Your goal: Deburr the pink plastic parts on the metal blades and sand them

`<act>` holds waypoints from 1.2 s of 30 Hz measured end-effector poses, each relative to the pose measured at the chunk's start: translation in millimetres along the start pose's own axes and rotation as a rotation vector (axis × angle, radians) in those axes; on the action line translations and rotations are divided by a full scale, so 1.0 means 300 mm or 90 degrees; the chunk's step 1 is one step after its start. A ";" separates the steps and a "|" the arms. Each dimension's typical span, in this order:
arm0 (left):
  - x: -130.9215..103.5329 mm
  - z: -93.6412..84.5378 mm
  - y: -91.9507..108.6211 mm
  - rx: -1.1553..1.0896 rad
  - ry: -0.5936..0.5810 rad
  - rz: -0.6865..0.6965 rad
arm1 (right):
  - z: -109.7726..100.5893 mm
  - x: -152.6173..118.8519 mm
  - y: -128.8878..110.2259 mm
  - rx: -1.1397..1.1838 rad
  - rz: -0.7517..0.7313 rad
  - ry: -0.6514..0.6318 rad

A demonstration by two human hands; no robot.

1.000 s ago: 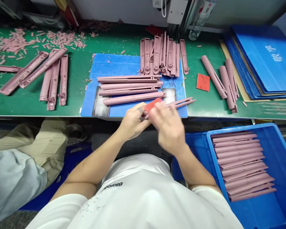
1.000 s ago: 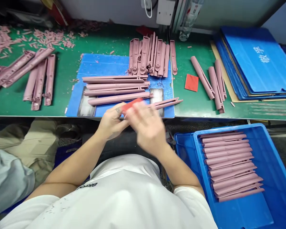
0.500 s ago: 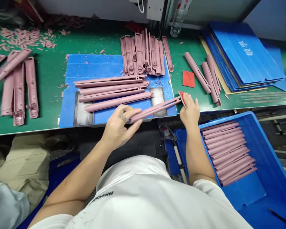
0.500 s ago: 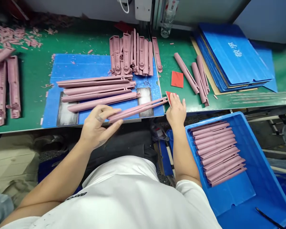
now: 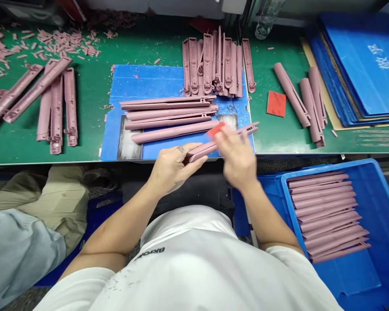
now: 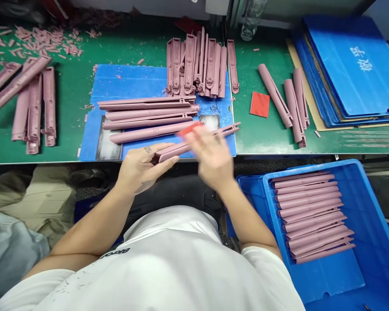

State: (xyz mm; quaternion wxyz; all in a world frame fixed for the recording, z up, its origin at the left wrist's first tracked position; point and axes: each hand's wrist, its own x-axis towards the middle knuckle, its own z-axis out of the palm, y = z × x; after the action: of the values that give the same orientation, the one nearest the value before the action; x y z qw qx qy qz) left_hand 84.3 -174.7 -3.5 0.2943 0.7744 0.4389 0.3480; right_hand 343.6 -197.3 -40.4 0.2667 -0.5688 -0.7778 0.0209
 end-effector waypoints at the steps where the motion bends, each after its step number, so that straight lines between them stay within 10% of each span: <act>1: -0.002 -0.002 0.000 -0.003 0.007 -0.009 | -0.006 0.008 0.021 -0.025 0.073 0.021; 3: -0.003 -0.005 -0.002 -0.004 0.014 -0.018 | -0.018 0.016 0.050 -0.058 0.147 0.042; 7: 0.003 -0.008 -0.001 -0.008 -0.008 -0.034 | -0.033 0.018 0.070 -0.023 -0.052 -0.033; 12: 0.028 -0.076 -0.018 0.044 -0.102 -0.062 | -0.020 0.042 0.322 -0.083 0.264 -0.005; 19: 0.074 -0.390 -0.307 0.157 0.058 -0.055 | 0.052 0.007 0.392 -0.066 0.256 0.082; 23: 0.104 -0.450 -0.397 0.331 0.028 -0.025 | 0.060 0.012 0.362 -0.061 0.261 0.094; 29: 0.391 -0.184 -0.195 0.415 -0.045 0.158 | 0.059 0.009 0.339 -0.070 0.266 0.102; 36: 1.100 0.505 0.087 0.397 -0.312 0.334 | 0.065 -0.001 0.316 -0.071 0.247 0.135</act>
State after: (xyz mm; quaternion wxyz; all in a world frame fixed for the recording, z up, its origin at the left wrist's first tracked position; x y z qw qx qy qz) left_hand 340.4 82.9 20.5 0.0449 0.9697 0.2299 0.0695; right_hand 418.0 -158.8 -89.1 0.3062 -0.7204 -0.6215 -0.0316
